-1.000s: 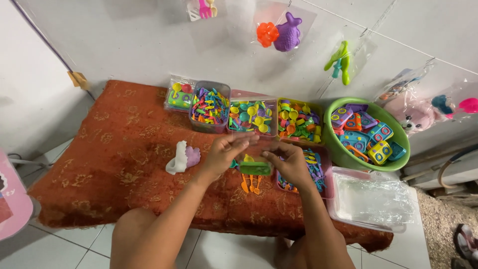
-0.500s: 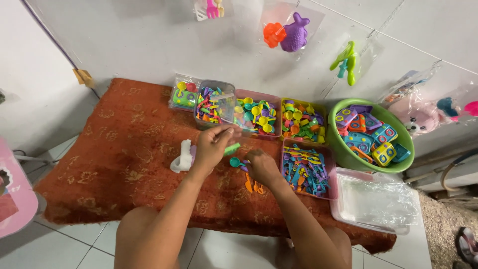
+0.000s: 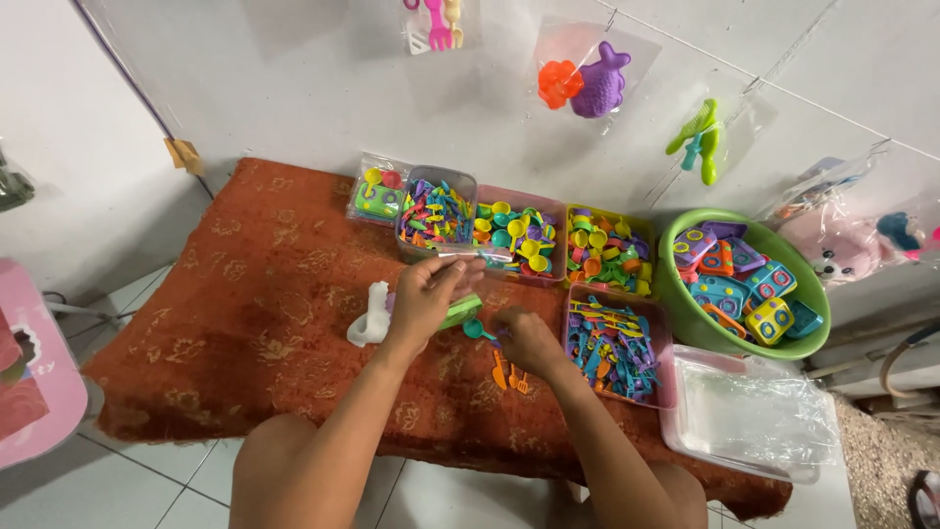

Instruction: Picking small plastic toy pieces from various containers and placing them into a plastic bag.

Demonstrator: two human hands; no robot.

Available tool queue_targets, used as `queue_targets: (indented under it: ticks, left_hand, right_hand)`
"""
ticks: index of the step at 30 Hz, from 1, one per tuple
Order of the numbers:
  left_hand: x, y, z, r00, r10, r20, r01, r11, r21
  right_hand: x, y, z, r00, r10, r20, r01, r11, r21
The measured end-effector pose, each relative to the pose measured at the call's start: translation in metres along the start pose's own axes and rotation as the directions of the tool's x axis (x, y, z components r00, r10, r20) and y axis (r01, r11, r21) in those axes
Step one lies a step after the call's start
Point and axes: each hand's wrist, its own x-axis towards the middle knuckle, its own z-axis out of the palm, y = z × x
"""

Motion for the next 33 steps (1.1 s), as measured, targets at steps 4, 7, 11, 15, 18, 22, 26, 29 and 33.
queue_targets:
  ticks: [4, 7, 11, 15, 18, 22, 26, 29, 33]
  left_hand:
    - [0.002, -0.003, 0.000, 1.000, -0.008, -0.018, 0.007, 1.000, -0.012]
    - [0.006, -0.016, -0.002, 1.000, 0.000, -0.010, 0.000, 1.000, 0.001]
    - [-0.003, -0.012, 0.006, 0.991, -0.050, 0.127, 0.055, 0.998, -0.037]
    - [-0.005, -0.024, 0.006, 0.956, -0.031, 0.290, 0.002, 0.995, 0.101]
    - [0.001, -0.046, 0.000, 0.964, -0.019, 0.267, -0.006, 0.996, 0.093]
    - [-0.007, -0.019, 0.009, 0.957, 0.011, 0.290, -0.052, 0.990, 0.132]
    - [-0.015, -0.003, 0.019, 0.960, -0.029, 0.279, 0.041, 0.998, -0.039]
    - [-0.019, 0.006, 0.019, 0.949, -0.009, 0.316, 0.029, 0.998, -0.060]
    - [-0.021, 0.005, 0.020, 0.944, 0.007, 0.329, 0.014, 0.998, -0.063]
  right_hand:
    - [-0.015, -0.007, -0.037, 0.993, 0.122, -0.005, -0.117, 0.966, 0.230]
    - [-0.028, -0.033, -0.073, 0.969, 0.233, 0.085, -0.222, 0.658, 0.719]
    - [-0.033, -0.018, -0.073, 0.985, 0.111, -0.129, 0.080, 0.362, 0.929]
    - [-0.038, -0.008, -0.067, 0.984, 0.091, -0.153, 0.110, 0.362, 0.925]
    - [-0.046, -0.034, -0.085, 0.987, 0.107, -0.118, 0.064, 0.410, 0.910]
    - [-0.050, -0.035, -0.089, 0.989, 0.100, -0.105, 0.053, 0.420, 0.906]
    - [-0.054, -0.026, -0.085, 0.994, 0.085, -0.074, 0.028, 0.453, 0.891]
    - [-0.057, -0.021, -0.083, 0.998, 0.038, -0.040, 0.016, 0.489, 0.872]
    - [-0.061, -0.010, -0.084, 1.000, -0.024, -0.013, 0.024, 0.490, 0.872]
